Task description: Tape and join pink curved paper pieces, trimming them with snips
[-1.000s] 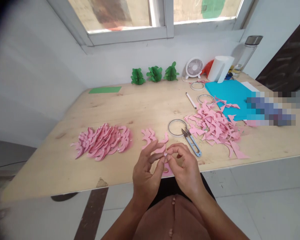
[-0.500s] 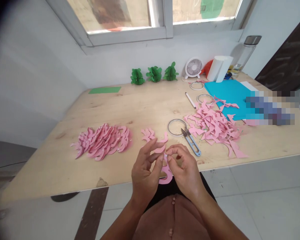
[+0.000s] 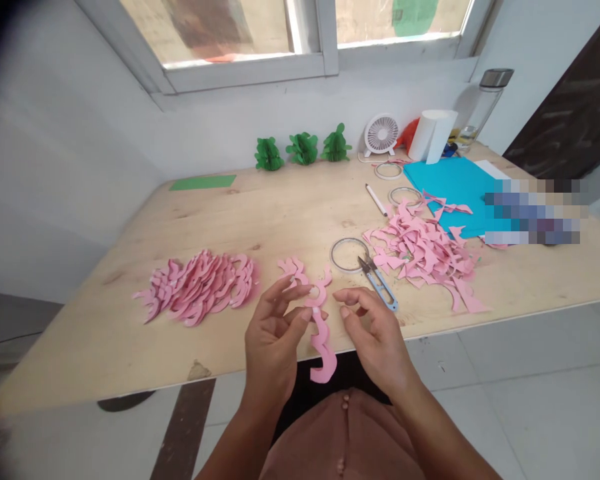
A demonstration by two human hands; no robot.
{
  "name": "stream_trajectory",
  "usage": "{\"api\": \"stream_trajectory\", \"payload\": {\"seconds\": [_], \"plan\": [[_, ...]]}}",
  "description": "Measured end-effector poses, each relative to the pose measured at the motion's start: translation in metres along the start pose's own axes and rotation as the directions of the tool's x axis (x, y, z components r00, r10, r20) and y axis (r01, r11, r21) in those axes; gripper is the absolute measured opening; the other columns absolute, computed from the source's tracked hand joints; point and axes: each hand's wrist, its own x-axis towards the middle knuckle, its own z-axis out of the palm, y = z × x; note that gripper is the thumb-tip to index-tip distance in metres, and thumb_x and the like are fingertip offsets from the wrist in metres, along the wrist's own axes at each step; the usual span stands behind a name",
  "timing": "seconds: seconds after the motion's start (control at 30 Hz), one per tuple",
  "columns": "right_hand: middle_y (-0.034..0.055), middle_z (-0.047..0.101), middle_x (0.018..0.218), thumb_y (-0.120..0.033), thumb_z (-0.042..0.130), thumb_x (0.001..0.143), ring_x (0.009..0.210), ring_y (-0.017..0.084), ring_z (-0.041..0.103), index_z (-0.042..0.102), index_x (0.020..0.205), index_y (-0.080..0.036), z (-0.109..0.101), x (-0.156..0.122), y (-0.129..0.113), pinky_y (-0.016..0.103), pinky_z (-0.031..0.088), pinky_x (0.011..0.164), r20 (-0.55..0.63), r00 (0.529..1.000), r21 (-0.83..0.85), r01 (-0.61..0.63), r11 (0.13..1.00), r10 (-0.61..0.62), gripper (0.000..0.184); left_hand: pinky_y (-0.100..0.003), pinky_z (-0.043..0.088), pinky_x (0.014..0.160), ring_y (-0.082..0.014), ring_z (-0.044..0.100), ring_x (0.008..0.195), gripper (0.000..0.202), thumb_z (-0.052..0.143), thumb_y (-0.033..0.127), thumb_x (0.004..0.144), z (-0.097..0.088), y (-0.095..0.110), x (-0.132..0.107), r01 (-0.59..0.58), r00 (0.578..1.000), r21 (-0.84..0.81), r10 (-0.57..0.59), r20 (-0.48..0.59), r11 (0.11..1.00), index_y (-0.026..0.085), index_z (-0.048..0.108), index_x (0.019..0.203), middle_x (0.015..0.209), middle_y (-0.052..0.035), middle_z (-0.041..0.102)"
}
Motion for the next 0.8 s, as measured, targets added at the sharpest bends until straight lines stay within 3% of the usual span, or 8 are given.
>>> {"api": "stream_trajectory", "payload": {"seconds": [0.2,0.33,0.63,0.8], "plan": [[0.0034,0.063,0.105,-0.026,0.053,0.087,0.102,0.020,0.056,0.065,0.100,-0.025,0.0031,-0.0021,0.0024,0.031,0.042,0.083,0.058,0.998,0.021,-0.003,1.000,0.002,0.017,-0.020,0.053,0.068,-0.0085,0.063,0.074,0.046,0.074,0.014,0.072,-0.0012,0.0012,0.0061,0.143,0.989,-0.157,-0.146,-0.012,0.977,0.023,0.057,0.113,0.105,-0.0041,0.065],[0.0038,0.064,0.102,-0.024,0.056,0.084,0.100,0.020,0.056,0.066,0.095,-0.024,0.0047,-0.0025,0.0013,0.031,0.042,0.084,0.059,0.998,0.009,0.014,1.000,-0.015,0.014,-0.020,0.052,0.068,-0.0102,0.064,0.078,0.048,0.075,0.014,0.069,-0.0003,0.0018,0.0068,0.176,0.983,-0.184,-0.183,-0.022,0.967,0.022,0.057,0.113,0.104,-0.0044,0.065],[0.0034,0.066,0.090,-0.027,0.060,0.082,0.088,0.021,0.058,0.063,0.082,-0.024,0.0087,-0.0019,-0.0065,0.035,0.044,0.080,-0.040,0.995,-0.119,0.085,0.989,-0.090,0.005,-0.020,0.052,0.066,-0.0094,0.064,0.073,0.043,0.071,0.015,0.072,0.0027,0.0039,0.0038,0.107,0.992,-0.068,-0.110,-0.055,0.992,0.021,0.057,0.112,0.106,-0.0059,0.065],[0.0039,0.065,0.087,-0.025,0.057,0.084,0.089,0.021,0.058,0.059,0.078,-0.024,0.0101,-0.0013,-0.0070,0.035,0.043,0.080,-0.030,0.991,-0.153,0.124,0.980,-0.130,0.006,-0.020,0.052,0.062,-0.0093,0.064,0.070,0.043,0.070,0.015,0.072,0.0041,0.0043,0.0032,0.069,0.995,-0.026,-0.071,-0.064,0.997,0.021,0.057,0.114,0.106,-0.0066,0.065]]}}
